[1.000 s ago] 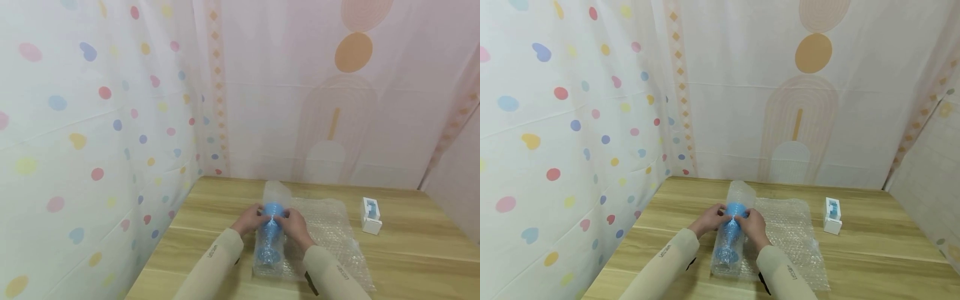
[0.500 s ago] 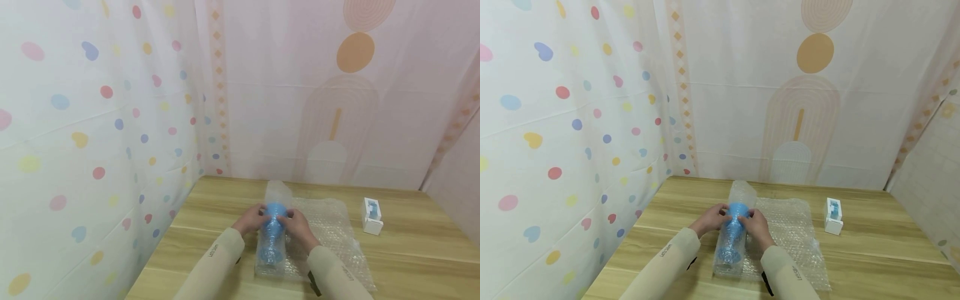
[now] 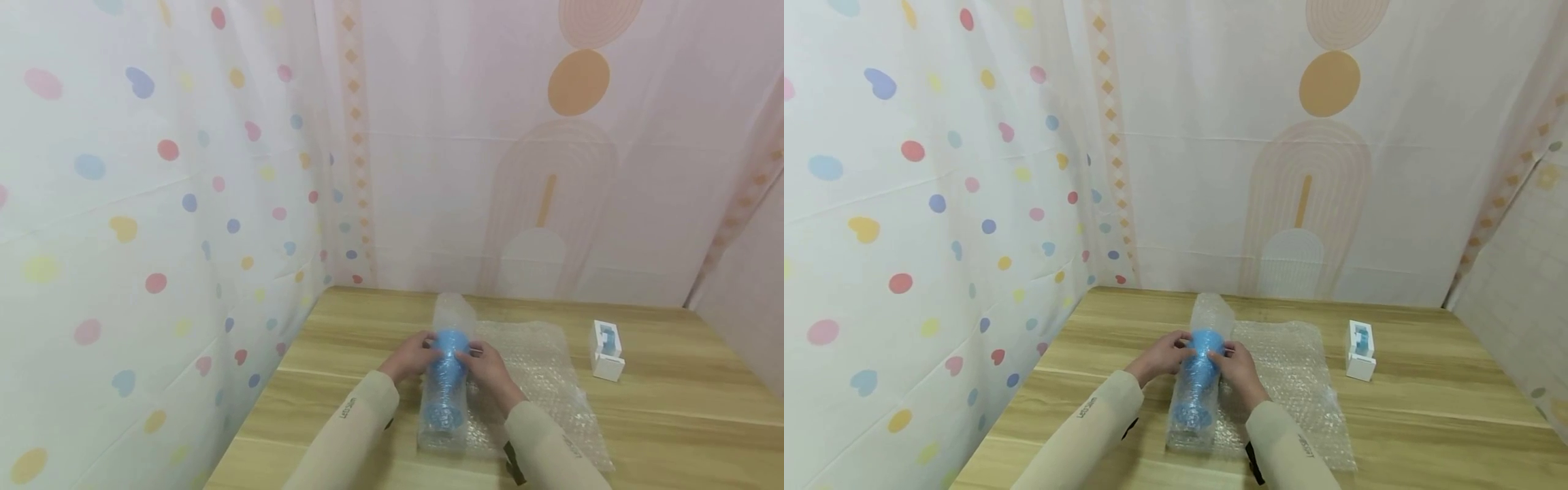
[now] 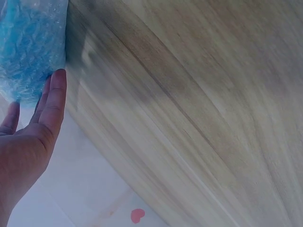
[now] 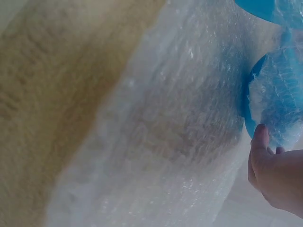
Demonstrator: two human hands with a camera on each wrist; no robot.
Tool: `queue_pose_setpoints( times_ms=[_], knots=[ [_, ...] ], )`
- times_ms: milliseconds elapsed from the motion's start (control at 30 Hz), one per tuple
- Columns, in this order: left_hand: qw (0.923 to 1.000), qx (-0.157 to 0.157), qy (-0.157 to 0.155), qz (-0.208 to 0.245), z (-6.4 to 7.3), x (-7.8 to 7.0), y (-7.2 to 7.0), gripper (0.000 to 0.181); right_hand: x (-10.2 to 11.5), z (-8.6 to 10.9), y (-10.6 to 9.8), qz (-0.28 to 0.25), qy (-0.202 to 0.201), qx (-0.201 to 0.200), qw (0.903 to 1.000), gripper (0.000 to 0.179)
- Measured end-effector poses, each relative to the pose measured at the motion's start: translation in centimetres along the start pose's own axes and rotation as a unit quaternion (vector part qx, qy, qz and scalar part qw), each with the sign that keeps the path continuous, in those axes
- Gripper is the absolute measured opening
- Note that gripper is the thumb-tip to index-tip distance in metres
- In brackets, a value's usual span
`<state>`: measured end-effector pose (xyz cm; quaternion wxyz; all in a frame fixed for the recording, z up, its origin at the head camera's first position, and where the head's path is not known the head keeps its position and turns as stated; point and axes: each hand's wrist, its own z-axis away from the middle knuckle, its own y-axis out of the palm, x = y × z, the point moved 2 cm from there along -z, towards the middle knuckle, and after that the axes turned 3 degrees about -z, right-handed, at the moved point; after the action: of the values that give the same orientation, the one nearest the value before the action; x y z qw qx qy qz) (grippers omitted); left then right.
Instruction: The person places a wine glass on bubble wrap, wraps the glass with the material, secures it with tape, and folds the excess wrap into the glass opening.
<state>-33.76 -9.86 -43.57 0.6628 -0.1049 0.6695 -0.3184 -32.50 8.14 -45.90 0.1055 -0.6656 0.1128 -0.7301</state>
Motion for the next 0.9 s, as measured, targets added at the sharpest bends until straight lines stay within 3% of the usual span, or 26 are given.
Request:
queue_pose_setpoints(
  times_ms=[100,400,900],
  knots=[
    [0.9999,0.007,0.011,0.001,-0.1,-0.1,-0.1,0.041,-0.3,-0.2,0.0,-0.021,0.001,0.003,0.9998,0.056],
    [0.9998,0.018,0.003,0.004,-0.4,-0.2,0.2,0.045,-1.3,-0.1,-0.3,-0.097,0.007,0.024,0.9950,0.046],
    [0.9995,0.007,0.008,-0.028,-0.4,-0.9,0.6,0.046,-1.6,-0.4,-1.0,-0.070,0.035,0.043,0.9960,0.052]
  ],
)
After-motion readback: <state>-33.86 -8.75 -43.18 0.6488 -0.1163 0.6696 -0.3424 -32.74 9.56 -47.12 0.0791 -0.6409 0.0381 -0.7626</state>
